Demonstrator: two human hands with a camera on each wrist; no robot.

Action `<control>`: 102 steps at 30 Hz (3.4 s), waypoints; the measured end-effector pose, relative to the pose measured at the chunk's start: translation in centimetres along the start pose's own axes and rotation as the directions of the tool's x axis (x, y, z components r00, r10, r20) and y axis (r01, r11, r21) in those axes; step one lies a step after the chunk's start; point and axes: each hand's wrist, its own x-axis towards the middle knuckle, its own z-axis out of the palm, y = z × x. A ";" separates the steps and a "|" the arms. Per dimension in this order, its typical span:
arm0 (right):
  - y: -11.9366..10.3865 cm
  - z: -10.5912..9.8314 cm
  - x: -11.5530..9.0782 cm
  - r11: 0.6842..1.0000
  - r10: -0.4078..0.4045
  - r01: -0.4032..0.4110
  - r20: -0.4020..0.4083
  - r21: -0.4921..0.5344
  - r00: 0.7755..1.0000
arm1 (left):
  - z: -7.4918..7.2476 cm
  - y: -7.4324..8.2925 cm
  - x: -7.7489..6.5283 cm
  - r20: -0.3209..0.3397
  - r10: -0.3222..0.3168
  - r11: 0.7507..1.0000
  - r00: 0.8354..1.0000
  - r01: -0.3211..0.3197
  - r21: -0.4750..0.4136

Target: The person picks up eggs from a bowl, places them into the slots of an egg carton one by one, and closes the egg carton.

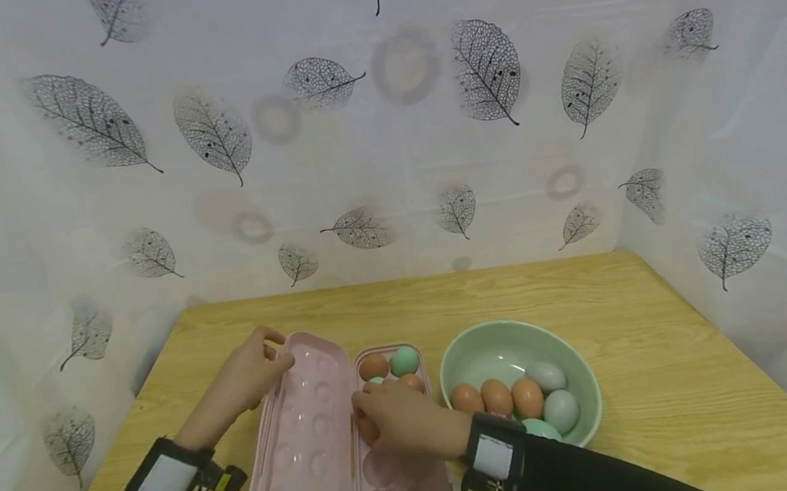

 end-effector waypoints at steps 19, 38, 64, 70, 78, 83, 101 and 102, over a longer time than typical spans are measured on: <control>-0.1 -1.1 0.2 1.000 -0.012 0.011 -0.065 -0.019 0.998 | 0.0 -0.2 0.1 -0.001 0.003 1.000 1.000 -0.003 -0.003; -0.3 -3.1 0.1 0.989 0.011 -0.008 -0.019 0.146 1.000 | 0.0 -0.1 0.1 0.004 -0.011 1.000 1.000 0.011 0.002; 2.1 -4.3 -1.0 0.979 -0.007 0.026 -0.095 0.200 0.995 | 0.0 -0.1 0.1 -0.005 0.000 1.000 1.000 0.000 0.009; 2.9 -4.4 -1.6 0.965 0.047 -0.028 -0.066 0.260 0.997 | 0.0 -0.1 0.1 -0.004 0.000 1.000 1.000 0.000 0.011; 4.0 -4.5 -2.0 0.971 0.099 -0.082 -0.065 0.226 0.993 | 0.0 -0.1 0.1 0.001 -0.003 1.000 1.000 0.003 0.017; 4.6 -4.5 -2.3 0.978 0.105 -0.091 -0.062 0.189 0.993 | 0.1 -0.1 0.1 0.000 -0.007 1.000 1.000 0.007 0.019; 6.2 -5.3 -4.6 0.953 0.203 -0.174 -0.093 0.248 0.975 | 0.2 -0.1 0.1 -0.007 0.003 1.000 1.000 -0.003 0.014; 6.3 -5.5 -4.7 0.949 0.215 -0.188 -0.082 0.254 0.973 | 0.2 -0.1 0.1 -0.006 0.002 1.000 1.000 -0.002 0.014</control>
